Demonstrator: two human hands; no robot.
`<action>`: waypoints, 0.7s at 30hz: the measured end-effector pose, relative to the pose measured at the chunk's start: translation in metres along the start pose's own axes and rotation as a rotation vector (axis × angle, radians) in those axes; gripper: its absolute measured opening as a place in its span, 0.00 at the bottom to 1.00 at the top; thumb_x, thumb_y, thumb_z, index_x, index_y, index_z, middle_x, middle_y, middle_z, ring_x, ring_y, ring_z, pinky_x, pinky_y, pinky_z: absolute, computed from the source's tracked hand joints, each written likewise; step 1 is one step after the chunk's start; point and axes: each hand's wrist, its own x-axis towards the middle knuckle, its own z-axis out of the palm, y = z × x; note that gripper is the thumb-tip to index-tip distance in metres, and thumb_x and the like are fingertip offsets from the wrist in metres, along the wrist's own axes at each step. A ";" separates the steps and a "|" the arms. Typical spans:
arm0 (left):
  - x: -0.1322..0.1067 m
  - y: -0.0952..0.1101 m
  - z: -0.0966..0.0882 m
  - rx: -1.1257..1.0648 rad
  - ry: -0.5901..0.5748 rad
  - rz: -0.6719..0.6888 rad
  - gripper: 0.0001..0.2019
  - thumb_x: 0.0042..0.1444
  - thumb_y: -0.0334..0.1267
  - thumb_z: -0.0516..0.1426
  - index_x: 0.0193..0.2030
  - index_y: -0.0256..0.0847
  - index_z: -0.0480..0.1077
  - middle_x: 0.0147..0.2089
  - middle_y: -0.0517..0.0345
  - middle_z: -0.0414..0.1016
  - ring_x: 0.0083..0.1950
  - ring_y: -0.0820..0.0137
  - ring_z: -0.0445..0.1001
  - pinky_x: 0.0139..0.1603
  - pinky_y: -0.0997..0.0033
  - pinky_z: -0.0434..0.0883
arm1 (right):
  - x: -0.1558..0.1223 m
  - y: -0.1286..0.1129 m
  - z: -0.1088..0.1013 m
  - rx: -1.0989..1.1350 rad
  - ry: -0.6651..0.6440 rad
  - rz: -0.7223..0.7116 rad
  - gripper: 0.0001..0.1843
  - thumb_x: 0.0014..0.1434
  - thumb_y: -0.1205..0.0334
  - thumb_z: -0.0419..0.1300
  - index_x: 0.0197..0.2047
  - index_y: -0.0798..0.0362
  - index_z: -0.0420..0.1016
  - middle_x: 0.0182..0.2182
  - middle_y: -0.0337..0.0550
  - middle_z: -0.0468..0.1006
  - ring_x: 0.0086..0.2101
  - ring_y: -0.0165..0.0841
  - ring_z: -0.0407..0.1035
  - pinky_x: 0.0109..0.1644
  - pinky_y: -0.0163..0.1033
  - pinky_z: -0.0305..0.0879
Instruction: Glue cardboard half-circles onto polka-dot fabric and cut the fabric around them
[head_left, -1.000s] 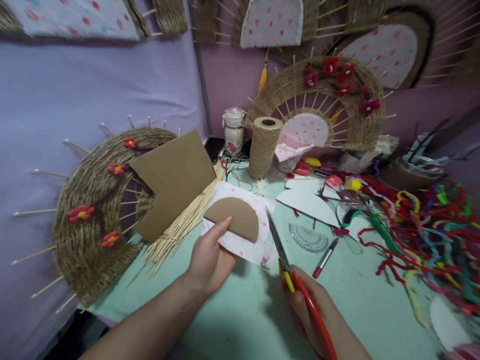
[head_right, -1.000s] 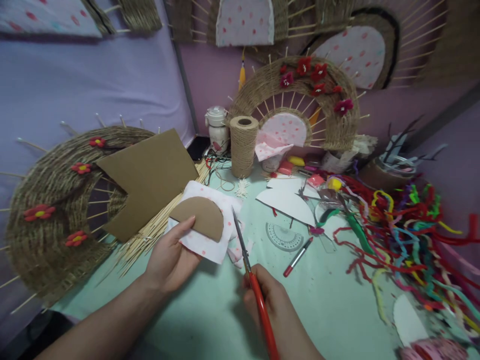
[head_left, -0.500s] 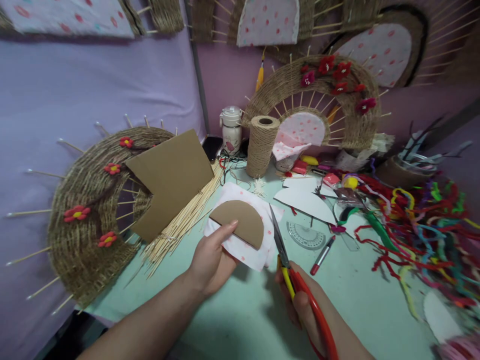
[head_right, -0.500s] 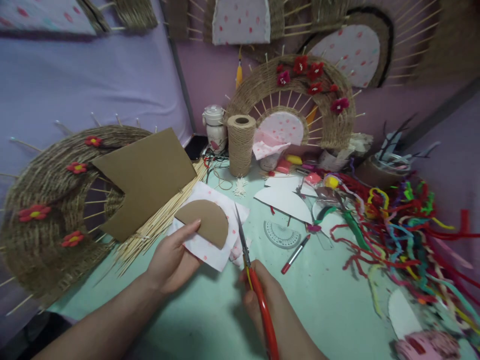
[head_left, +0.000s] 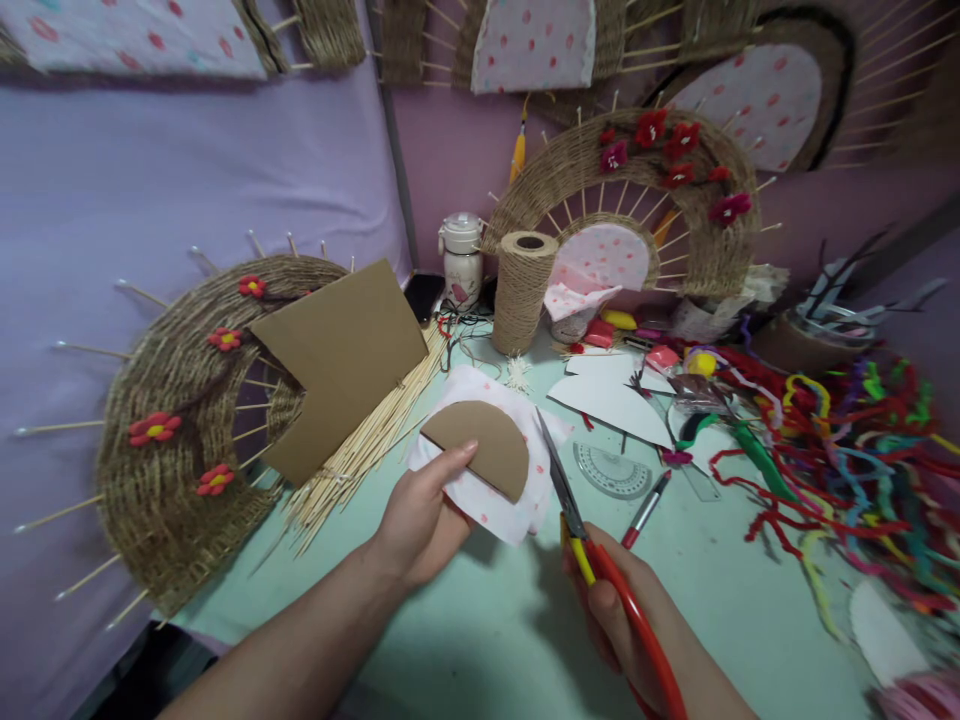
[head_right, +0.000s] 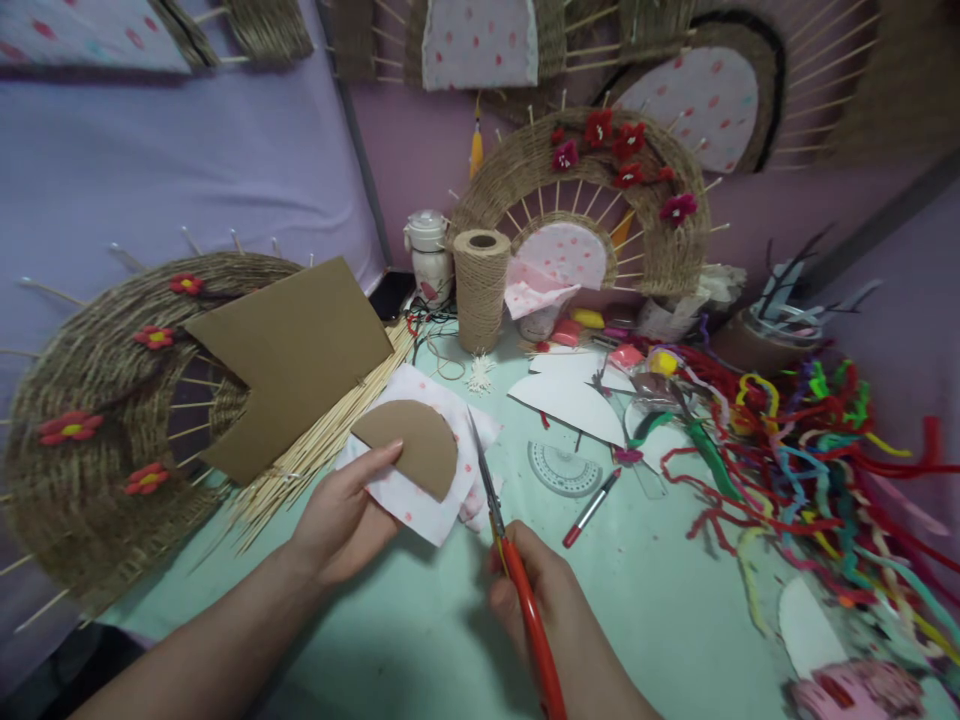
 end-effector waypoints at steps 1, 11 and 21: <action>0.000 0.000 0.000 0.002 0.000 0.004 0.26 0.55 0.30 0.60 0.61 0.38 0.67 0.48 0.48 0.80 0.51 0.56 0.78 0.58 0.54 0.71 | 0.000 0.001 -0.001 0.000 0.001 0.002 0.36 0.50 0.21 0.48 0.34 0.49 0.60 0.19 0.29 0.55 0.18 0.24 0.46 0.17 0.31 0.43; 0.019 0.022 0.011 0.042 -0.004 -0.027 0.18 0.56 0.28 0.57 0.54 0.33 0.72 0.40 0.49 0.82 0.41 0.62 0.80 0.55 0.58 0.72 | 0.005 0.009 -0.007 0.000 0.039 -0.026 0.34 0.50 0.22 0.51 0.30 0.49 0.60 0.17 0.28 0.52 0.17 0.23 0.44 0.16 0.31 0.39; 0.034 0.022 0.009 0.017 0.019 -0.108 0.18 0.58 0.29 0.54 0.56 0.32 0.70 0.39 0.48 0.82 0.38 0.64 0.80 0.54 0.60 0.72 | 0.006 0.002 -0.009 -0.028 0.044 -0.023 0.35 0.52 0.22 0.47 0.32 0.49 0.61 0.16 0.28 0.54 0.17 0.24 0.47 0.17 0.31 0.43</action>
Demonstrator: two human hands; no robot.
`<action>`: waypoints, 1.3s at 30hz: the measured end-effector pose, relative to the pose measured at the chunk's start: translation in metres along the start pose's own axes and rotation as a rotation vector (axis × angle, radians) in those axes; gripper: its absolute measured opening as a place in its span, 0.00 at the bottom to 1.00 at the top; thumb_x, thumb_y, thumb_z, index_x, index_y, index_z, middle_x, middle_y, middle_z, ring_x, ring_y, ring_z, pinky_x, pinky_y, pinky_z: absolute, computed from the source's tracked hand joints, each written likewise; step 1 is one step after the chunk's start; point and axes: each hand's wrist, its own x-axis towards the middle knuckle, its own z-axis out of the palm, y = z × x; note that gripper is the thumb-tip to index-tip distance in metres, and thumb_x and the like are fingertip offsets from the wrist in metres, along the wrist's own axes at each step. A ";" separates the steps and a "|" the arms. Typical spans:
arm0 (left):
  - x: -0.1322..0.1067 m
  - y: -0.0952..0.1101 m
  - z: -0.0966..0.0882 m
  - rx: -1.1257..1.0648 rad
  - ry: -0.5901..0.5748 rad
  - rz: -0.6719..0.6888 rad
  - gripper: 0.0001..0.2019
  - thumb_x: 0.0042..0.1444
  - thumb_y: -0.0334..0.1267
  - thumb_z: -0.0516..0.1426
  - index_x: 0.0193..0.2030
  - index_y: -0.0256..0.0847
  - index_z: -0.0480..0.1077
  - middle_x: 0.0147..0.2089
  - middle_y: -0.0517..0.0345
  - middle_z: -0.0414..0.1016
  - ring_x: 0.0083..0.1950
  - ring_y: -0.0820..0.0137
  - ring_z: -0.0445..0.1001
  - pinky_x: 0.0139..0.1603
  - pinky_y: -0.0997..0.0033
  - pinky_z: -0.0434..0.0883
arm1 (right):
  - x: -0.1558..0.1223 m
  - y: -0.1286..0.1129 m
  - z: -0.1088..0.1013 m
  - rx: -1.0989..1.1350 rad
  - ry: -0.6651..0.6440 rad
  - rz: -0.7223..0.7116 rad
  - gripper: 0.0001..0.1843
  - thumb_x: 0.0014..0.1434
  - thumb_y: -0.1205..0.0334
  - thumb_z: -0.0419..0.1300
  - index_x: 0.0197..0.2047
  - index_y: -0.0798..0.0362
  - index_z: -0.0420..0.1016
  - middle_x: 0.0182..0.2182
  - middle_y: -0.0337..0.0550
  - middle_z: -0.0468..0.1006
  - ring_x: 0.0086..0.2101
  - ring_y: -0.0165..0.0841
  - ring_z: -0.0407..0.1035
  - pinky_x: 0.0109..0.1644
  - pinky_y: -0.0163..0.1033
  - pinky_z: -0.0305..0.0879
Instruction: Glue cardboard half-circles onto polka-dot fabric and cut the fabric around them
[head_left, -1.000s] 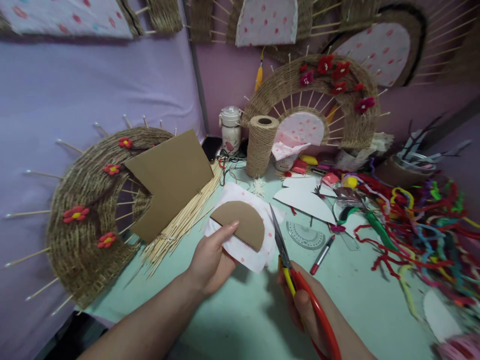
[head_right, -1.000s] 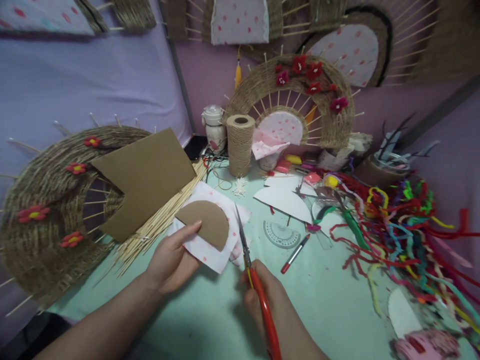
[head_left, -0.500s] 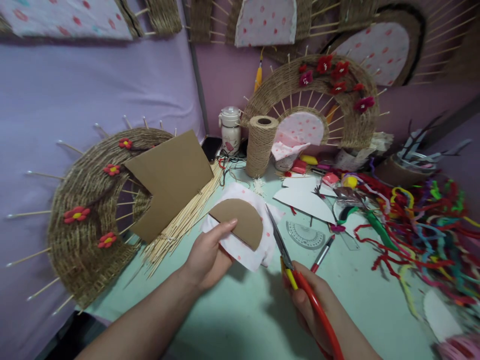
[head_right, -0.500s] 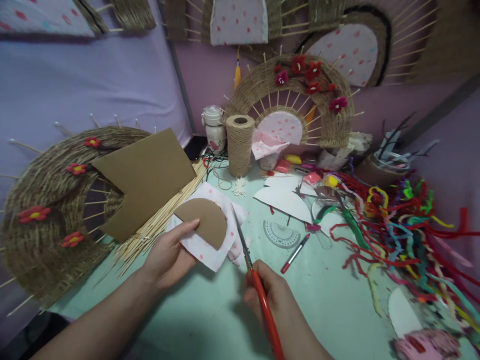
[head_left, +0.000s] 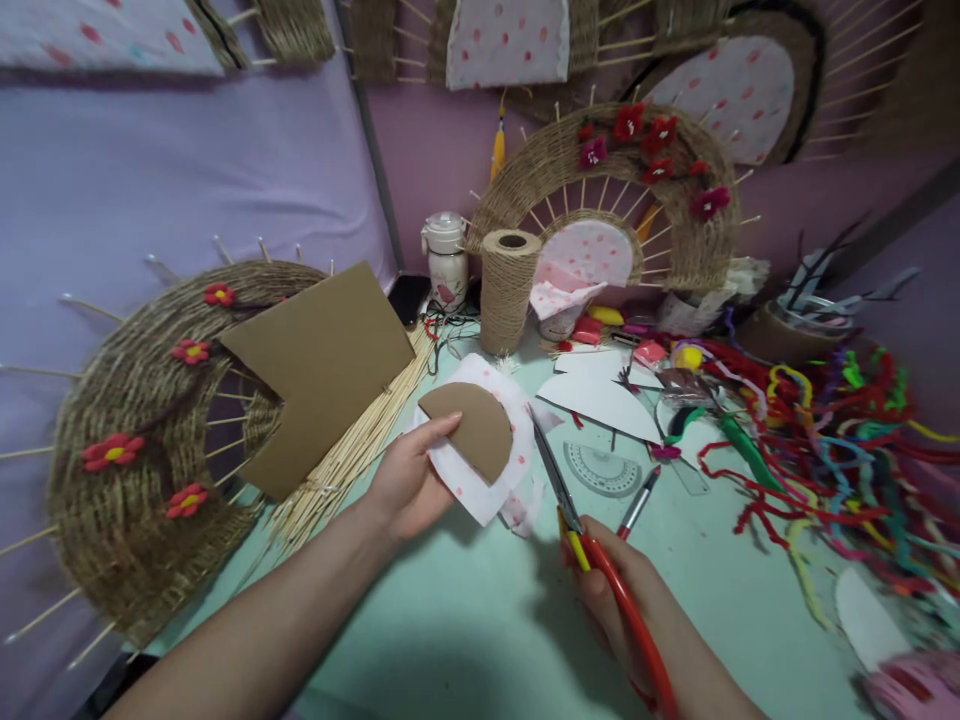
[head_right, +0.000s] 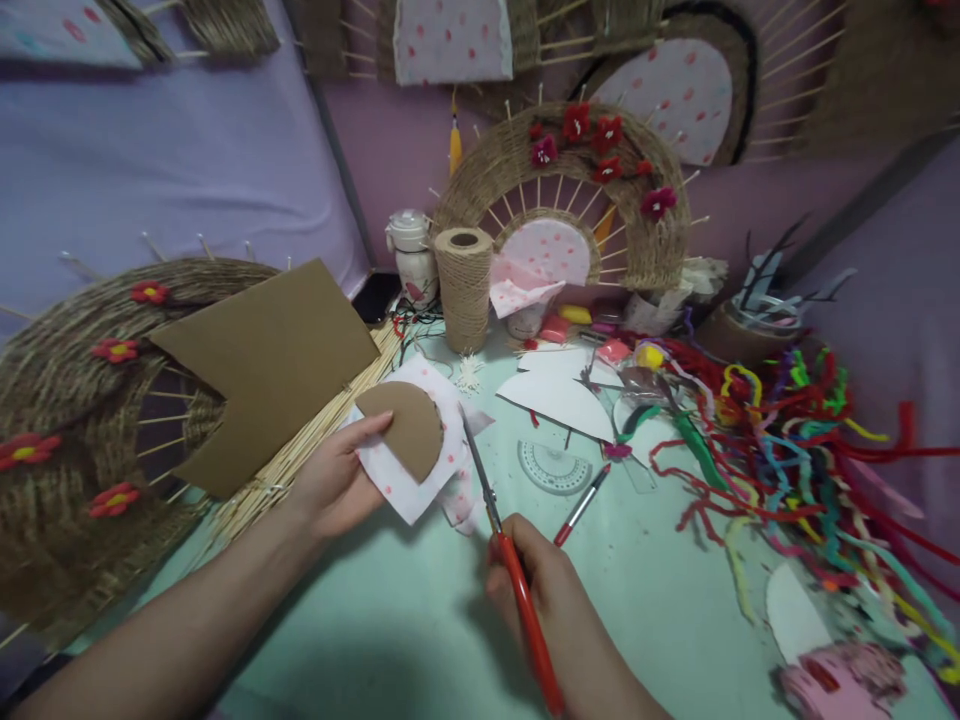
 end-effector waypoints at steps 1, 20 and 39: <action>0.000 0.000 -0.003 -0.001 -0.005 -0.002 0.19 0.58 0.29 0.54 0.57 0.32 0.69 0.39 0.48 0.82 0.38 0.64 0.80 0.54 0.60 0.71 | -0.001 -0.001 0.000 -0.007 -0.003 0.003 0.36 0.52 0.22 0.46 0.33 0.49 0.61 0.17 0.29 0.56 0.17 0.25 0.48 0.18 0.31 0.44; -0.004 -0.004 -0.009 0.076 -0.079 -0.023 0.18 0.56 0.28 0.56 0.54 0.30 0.71 0.44 0.43 0.81 0.43 0.59 0.80 0.53 0.55 0.71 | -0.001 -0.001 0.003 -0.061 -0.058 -0.038 0.42 0.45 0.16 0.41 0.34 0.50 0.59 0.22 0.30 0.56 0.19 0.24 0.49 0.19 0.32 0.47; 0.000 -0.001 -0.014 0.099 -0.125 -0.046 0.15 0.56 0.29 0.56 0.51 0.30 0.73 0.45 0.43 0.81 0.45 0.59 0.79 0.56 0.54 0.70 | 0.000 0.007 0.001 0.001 -0.020 -0.019 0.36 0.48 0.20 0.48 0.31 0.49 0.59 0.20 0.28 0.53 0.17 0.23 0.43 0.16 0.30 0.41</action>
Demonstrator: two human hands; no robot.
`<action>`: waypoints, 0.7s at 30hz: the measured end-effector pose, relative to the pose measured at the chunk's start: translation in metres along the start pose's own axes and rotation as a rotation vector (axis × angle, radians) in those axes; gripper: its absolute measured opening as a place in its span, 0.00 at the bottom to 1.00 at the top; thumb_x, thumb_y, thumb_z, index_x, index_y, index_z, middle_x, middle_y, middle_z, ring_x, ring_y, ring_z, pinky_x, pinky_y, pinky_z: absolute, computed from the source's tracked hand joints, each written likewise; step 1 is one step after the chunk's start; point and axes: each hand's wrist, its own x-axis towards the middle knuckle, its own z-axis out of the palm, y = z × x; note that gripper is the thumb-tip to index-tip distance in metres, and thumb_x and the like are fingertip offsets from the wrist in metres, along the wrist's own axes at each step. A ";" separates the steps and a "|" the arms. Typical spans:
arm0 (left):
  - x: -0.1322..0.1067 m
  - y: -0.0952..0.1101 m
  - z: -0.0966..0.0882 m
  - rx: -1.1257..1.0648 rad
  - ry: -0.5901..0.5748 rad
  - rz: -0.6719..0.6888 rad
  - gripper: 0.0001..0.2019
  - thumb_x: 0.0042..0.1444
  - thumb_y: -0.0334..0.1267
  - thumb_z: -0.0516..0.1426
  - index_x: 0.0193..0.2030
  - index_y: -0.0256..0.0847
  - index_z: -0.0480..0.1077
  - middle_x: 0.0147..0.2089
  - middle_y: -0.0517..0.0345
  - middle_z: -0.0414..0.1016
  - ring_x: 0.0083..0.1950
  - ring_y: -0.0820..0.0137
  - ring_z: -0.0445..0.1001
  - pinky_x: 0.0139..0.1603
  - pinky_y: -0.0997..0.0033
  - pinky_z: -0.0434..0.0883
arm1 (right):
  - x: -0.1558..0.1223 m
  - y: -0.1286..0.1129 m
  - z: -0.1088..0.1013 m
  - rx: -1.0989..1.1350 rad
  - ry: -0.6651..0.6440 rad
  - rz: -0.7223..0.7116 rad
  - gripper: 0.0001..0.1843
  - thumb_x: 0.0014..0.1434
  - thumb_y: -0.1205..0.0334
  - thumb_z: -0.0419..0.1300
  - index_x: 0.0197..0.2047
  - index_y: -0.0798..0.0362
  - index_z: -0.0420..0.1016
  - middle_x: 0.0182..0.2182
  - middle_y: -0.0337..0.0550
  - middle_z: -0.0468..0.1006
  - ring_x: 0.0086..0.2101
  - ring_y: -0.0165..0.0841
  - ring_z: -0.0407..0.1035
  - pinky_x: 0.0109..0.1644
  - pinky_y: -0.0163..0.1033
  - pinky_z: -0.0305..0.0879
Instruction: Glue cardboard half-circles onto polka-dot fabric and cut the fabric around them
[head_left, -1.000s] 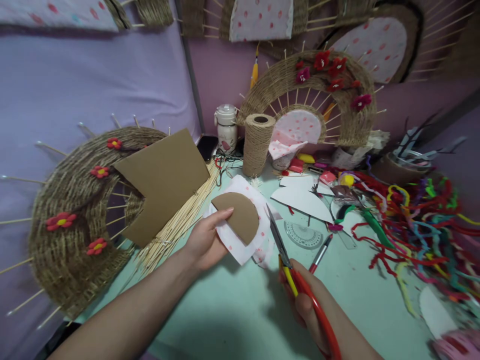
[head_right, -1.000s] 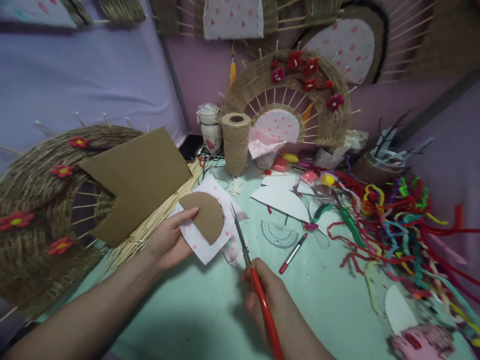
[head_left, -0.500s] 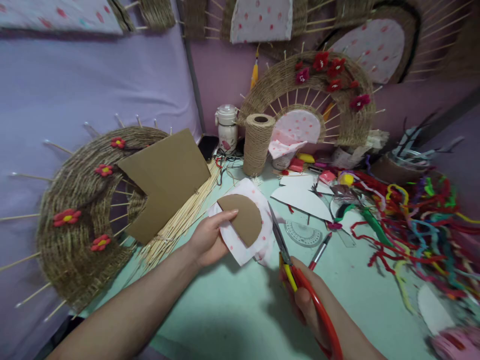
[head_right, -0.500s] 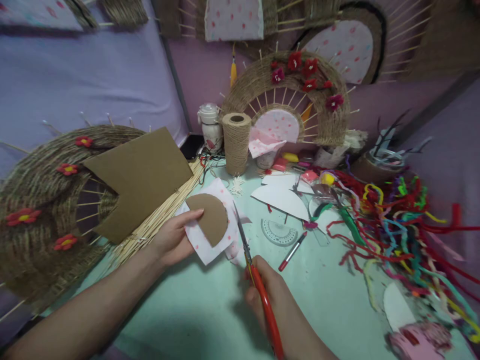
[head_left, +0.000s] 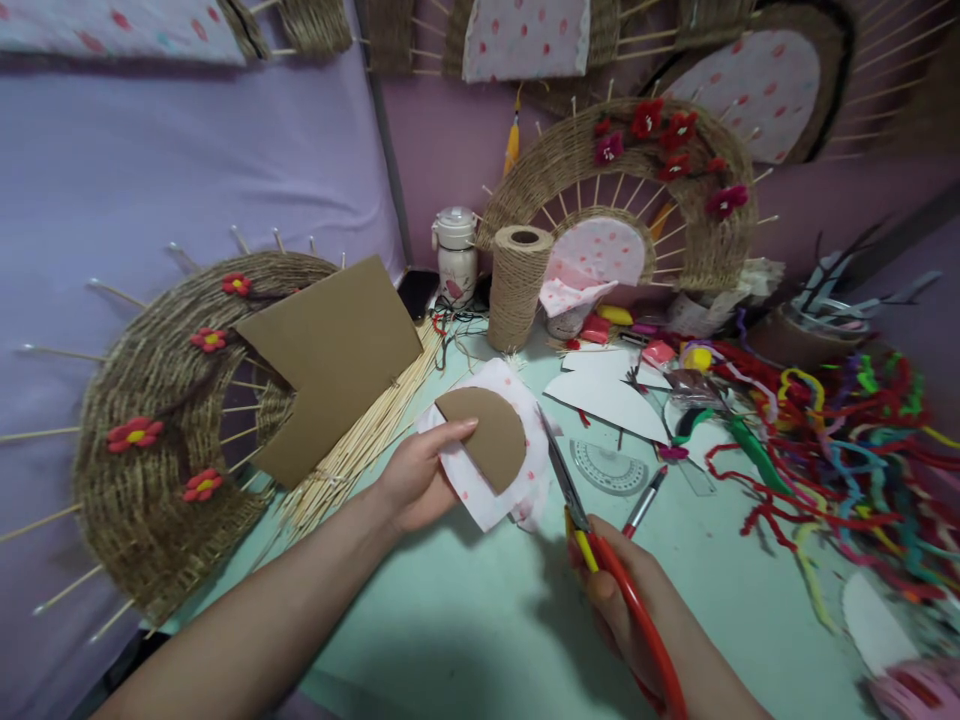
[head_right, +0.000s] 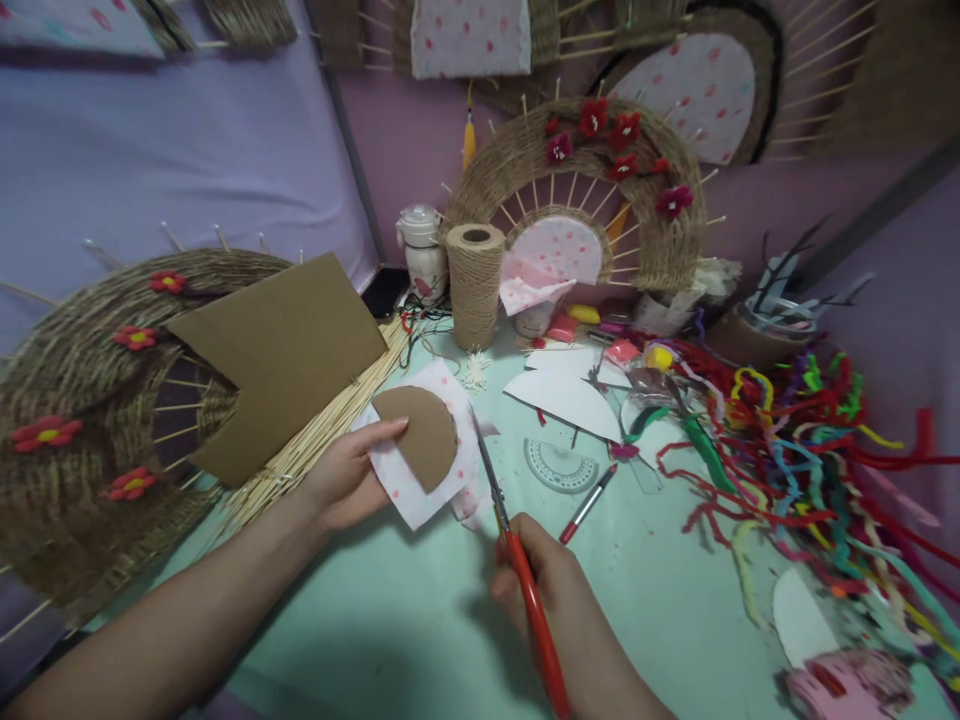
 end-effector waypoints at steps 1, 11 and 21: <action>0.000 0.000 0.000 0.001 0.001 0.005 0.14 0.56 0.28 0.56 0.49 0.30 0.74 0.43 0.44 0.81 0.43 0.60 0.79 0.55 0.55 0.71 | 0.001 0.000 0.000 -0.005 0.005 0.008 0.36 0.48 0.21 0.49 0.30 0.49 0.59 0.19 0.28 0.52 0.17 0.23 0.43 0.16 0.31 0.41; 0.006 0.009 -0.012 0.031 -0.058 0.029 0.09 0.55 0.29 0.59 0.43 0.34 0.76 0.40 0.50 0.82 0.41 0.64 0.80 0.52 0.61 0.73 | 0.004 -0.011 -0.004 -0.117 0.082 0.037 0.27 0.46 0.35 0.61 0.24 0.50 0.58 0.18 0.30 0.57 0.20 0.25 0.48 0.22 0.32 0.46; 0.008 0.013 -0.022 0.104 -0.166 0.020 0.10 0.56 0.31 0.59 0.45 0.35 0.76 0.40 0.50 0.82 0.43 0.64 0.80 0.55 0.61 0.71 | 0.000 -0.017 0.000 -0.010 0.004 0.136 0.15 0.50 0.48 0.57 0.32 0.49 0.62 0.21 0.34 0.69 0.19 0.27 0.59 0.19 0.30 0.48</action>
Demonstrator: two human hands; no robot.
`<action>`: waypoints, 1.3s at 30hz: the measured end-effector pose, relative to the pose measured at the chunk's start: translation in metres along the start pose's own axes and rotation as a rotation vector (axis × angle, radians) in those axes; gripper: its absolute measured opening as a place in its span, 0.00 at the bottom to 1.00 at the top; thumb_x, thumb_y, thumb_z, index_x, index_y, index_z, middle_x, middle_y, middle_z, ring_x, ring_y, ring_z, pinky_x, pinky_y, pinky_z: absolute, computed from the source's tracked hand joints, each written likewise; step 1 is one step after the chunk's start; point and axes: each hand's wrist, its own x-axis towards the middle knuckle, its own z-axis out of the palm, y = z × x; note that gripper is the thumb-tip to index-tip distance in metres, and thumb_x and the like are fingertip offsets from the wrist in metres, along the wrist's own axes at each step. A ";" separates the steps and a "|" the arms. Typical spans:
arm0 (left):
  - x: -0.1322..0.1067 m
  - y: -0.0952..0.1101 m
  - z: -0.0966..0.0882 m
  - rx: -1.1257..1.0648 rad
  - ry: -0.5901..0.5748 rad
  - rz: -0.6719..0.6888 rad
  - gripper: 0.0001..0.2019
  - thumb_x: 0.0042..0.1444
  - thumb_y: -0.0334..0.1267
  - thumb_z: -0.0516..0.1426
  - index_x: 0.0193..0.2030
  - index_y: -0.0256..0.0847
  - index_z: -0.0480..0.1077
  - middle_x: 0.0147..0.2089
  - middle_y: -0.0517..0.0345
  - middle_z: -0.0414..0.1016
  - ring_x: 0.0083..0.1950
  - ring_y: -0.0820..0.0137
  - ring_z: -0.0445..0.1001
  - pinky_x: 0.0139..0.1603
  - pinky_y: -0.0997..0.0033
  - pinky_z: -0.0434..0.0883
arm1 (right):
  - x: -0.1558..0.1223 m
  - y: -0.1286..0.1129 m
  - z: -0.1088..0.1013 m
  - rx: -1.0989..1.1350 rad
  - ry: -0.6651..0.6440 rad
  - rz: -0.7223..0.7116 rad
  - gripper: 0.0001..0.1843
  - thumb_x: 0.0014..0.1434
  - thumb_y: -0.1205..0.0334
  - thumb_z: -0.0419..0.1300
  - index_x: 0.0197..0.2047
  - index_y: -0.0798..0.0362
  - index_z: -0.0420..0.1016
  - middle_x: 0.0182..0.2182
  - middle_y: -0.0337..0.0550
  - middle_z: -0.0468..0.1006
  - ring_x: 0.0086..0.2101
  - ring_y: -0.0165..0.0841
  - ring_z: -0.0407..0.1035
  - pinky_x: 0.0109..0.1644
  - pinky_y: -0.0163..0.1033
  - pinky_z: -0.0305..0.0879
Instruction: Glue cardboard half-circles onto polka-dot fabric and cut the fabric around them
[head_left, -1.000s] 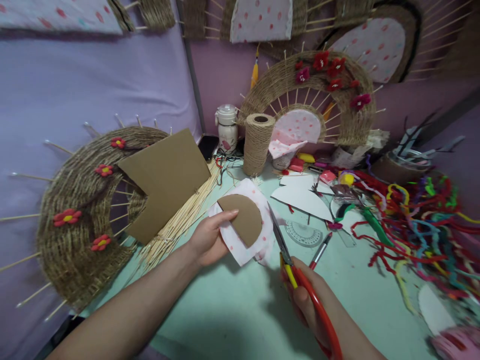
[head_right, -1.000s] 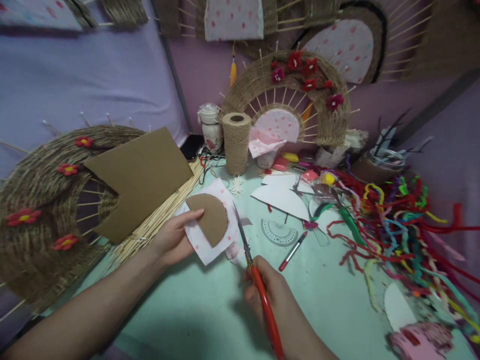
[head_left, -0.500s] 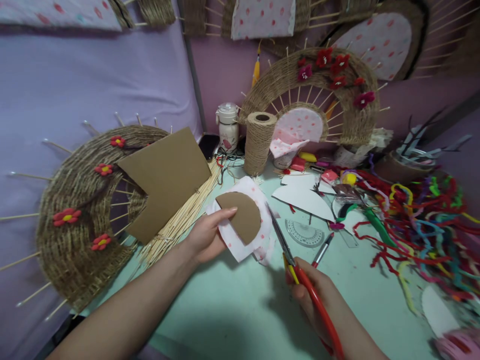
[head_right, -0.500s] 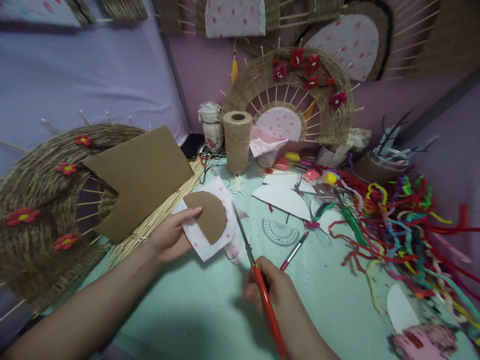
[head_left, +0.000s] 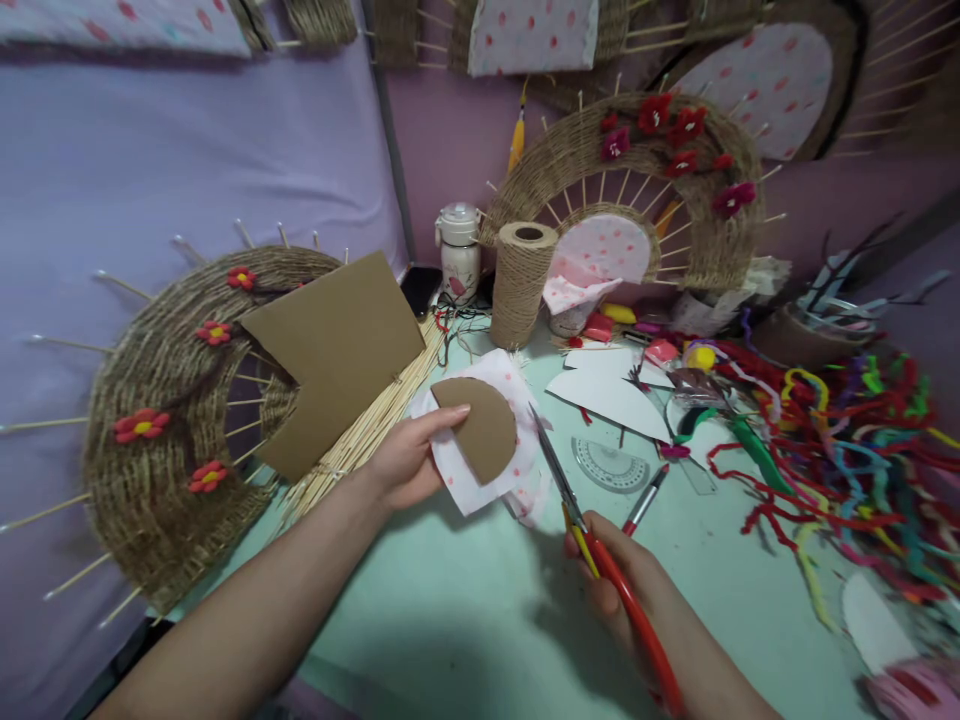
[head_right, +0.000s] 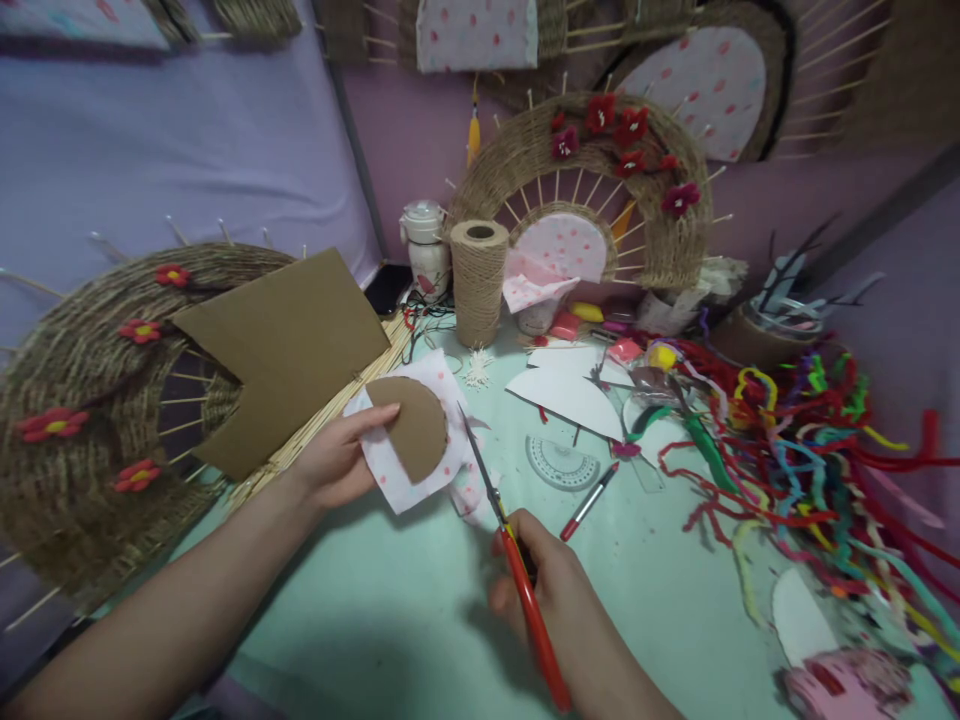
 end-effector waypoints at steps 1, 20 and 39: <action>0.000 -0.001 0.000 0.000 -0.009 -0.010 0.10 0.57 0.32 0.59 0.45 0.35 0.76 0.40 0.50 0.82 0.43 0.63 0.80 0.56 0.60 0.70 | 0.000 0.000 0.000 0.008 0.001 -0.009 0.16 0.50 0.46 0.57 0.32 0.49 0.62 0.21 0.35 0.69 0.19 0.27 0.59 0.18 0.30 0.48; -0.001 -0.004 0.004 0.007 0.009 -0.053 0.11 0.55 0.30 0.60 0.45 0.33 0.76 0.43 0.47 0.82 0.42 0.63 0.80 0.49 0.62 0.74 | 0.000 0.000 -0.002 -0.060 0.005 -0.118 0.37 0.47 0.20 0.49 0.28 0.50 0.59 0.20 0.30 0.55 0.19 0.25 0.47 0.20 0.32 0.45; 0.001 0.000 0.001 -0.043 0.009 -0.050 0.07 0.59 0.32 0.59 0.42 0.33 0.76 0.39 0.49 0.83 0.40 0.65 0.81 0.47 0.66 0.74 | -0.002 -0.003 0.000 -0.029 0.036 0.003 0.12 0.49 0.52 0.58 0.30 0.50 0.62 0.18 0.30 0.63 0.18 0.25 0.54 0.21 0.30 0.46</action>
